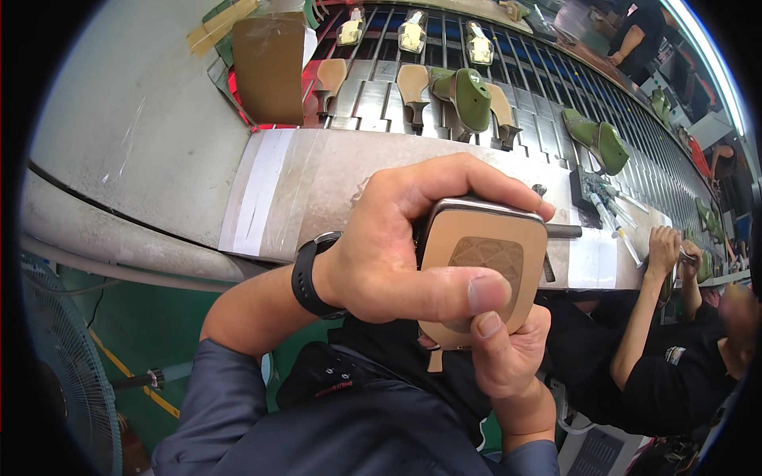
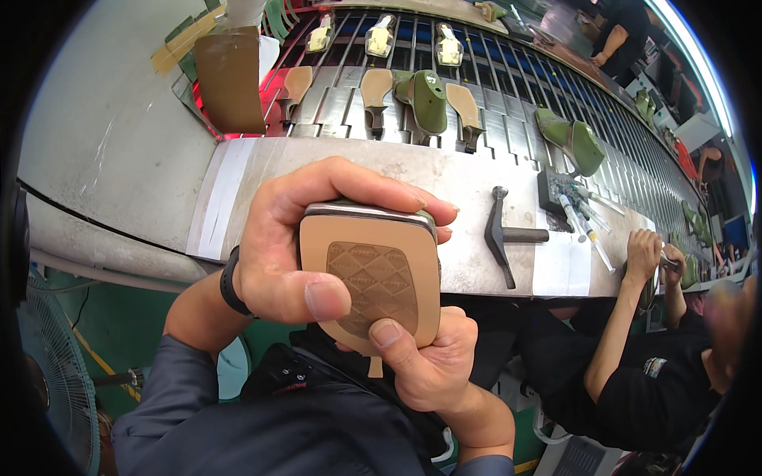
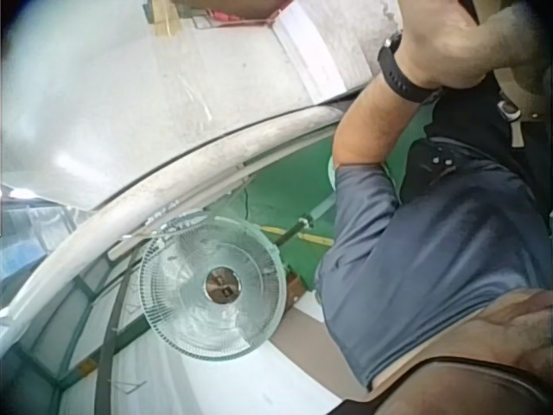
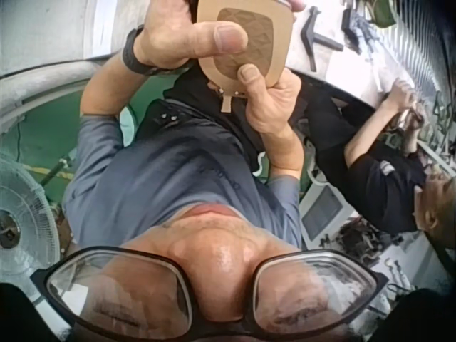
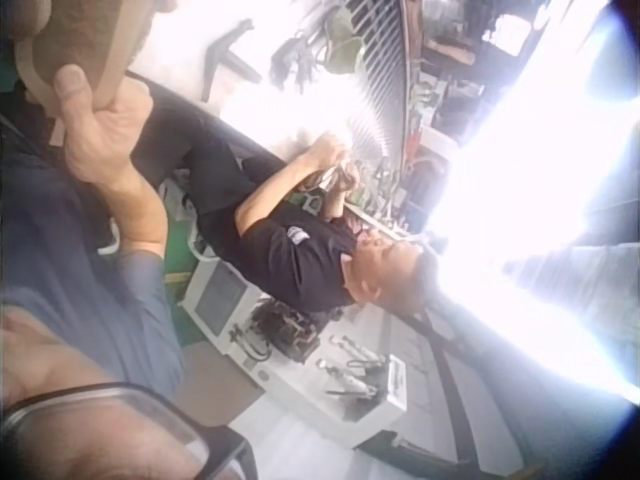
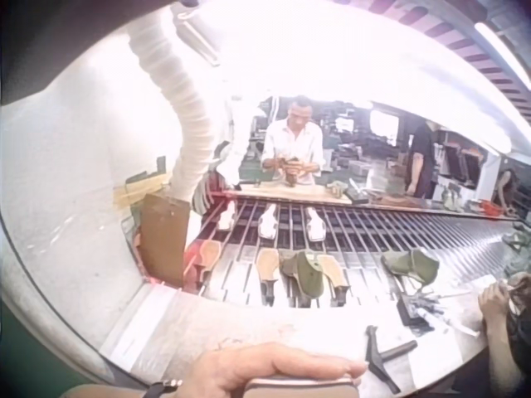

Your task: The person attaches outsoles to lasted high-heeled shoes, pressing the soles into place by hand and tapping around the edges using a hammer.

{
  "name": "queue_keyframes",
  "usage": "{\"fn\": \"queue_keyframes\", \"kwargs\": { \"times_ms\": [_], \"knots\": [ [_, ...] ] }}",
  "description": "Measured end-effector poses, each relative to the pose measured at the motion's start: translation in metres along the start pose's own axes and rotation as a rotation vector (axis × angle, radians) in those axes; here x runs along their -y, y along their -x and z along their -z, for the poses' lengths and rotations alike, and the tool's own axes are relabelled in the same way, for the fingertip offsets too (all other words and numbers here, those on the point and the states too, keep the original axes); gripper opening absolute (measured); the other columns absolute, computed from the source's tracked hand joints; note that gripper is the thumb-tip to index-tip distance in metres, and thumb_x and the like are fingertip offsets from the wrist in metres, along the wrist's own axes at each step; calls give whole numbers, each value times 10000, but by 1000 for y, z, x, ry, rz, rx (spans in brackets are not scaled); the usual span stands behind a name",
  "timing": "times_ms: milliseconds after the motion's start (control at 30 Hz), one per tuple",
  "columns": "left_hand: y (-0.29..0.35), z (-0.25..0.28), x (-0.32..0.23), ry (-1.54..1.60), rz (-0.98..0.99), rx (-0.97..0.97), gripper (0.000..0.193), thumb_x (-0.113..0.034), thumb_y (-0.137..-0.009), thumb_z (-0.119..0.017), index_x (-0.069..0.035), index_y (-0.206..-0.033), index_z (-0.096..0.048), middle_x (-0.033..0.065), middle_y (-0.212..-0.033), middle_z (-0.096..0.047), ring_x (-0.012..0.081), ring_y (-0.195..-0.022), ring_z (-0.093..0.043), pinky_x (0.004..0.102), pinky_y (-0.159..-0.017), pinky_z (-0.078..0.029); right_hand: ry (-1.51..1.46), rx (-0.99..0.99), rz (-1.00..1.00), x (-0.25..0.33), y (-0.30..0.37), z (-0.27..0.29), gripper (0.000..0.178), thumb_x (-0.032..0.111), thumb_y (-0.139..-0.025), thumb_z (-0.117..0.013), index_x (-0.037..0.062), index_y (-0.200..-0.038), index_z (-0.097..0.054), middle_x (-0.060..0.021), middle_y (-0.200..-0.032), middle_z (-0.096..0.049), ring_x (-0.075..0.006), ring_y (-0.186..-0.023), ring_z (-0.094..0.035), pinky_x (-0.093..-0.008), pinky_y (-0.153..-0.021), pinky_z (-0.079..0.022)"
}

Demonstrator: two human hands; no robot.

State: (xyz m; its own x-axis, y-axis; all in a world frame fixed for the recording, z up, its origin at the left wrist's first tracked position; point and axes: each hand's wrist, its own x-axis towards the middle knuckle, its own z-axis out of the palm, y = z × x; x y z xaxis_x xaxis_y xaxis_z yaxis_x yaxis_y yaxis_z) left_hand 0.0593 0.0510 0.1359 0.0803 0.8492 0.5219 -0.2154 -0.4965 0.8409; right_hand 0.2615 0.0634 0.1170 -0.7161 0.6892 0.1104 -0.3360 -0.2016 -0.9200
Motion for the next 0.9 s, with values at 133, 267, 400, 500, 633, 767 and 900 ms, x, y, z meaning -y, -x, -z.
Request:
{"fn": "queue_keyframes", "kwargs": {
  "times_ms": [133,267,400,500,633,767,900],
  "knots": [
    [1,-8,-7,29,58,-65,521,-314,-934,-711,52,-1287,-595,292,-1321,-647,343,-1207,-676,469,-1033,-552,24,3,-16,0,2,3,272,138,-1049,-609,-106,-1073,-726,-187,-942,-774,-218,-847,-758,-325,-753,-623],
    [3,-13,-11,18,103,-98,359,-206,-1008,-595,44,-1265,-614,285,-1317,-654,335,-1206,-677,465,-1040,-547,51,-9,1,-3,4,6,266,134,-1049,-609,-102,-1044,-732,-167,-888,-779,-199,-821,-758,-312,-737,-618],
    [2,-14,-13,13,109,-95,379,-220,-999,-609,44,-1272,-608,288,-1326,-648,338,-1223,-667,467,-1047,-541,38,3,3,-2,5,5,262,126,-1048,-609,-108,-1052,-725,-184,-917,-775,-217,-825,-760,-323,-734,-625],
    [2,-11,-6,-26,54,-30,441,-313,-1029,-579,48,-1282,-597,308,-1360,-619,360,-1263,-640,485,-1068,-520,2,-21,3,-2,5,5,279,137,-1054,-601,-119,-1075,-710,-206,-943,-767,-235,-811,-760,-336,-727,-634],
    [-1,-6,0,182,68,-14,631,-501,-1079,-448,64,-1335,-565,353,-1419,-552,398,-1311,-596,502,-1112,-476,-3,-25,-10,1,3,11,339,191,-1058,-606,-137,-1090,-688,-223,-952,-756,-250,-783,-756,-349,-691,-639],
    [-21,7,8,101,74,50,637,-475,-1116,-371,74,-1399,-528,310,-1419,-573,351,-1312,-602,454,-1113,-482,113,-63,-113,15,-12,17,593,429,-1031,-616,-140,-1199,-599,-244,-948,-731,-239,-663,-732,-329,-545,-619],
    [-45,16,37,384,92,-29,601,-438,-1124,-389,63,-1430,-519,187,-1359,-642,225,-1253,-638,374,-1097,-499,-31,-60,-117,19,-40,47,466,313,-1065,-577,-130,-1210,-592,-225,-949,-728,-263,-718,-754,-351,-576,-654]
  ]
}}
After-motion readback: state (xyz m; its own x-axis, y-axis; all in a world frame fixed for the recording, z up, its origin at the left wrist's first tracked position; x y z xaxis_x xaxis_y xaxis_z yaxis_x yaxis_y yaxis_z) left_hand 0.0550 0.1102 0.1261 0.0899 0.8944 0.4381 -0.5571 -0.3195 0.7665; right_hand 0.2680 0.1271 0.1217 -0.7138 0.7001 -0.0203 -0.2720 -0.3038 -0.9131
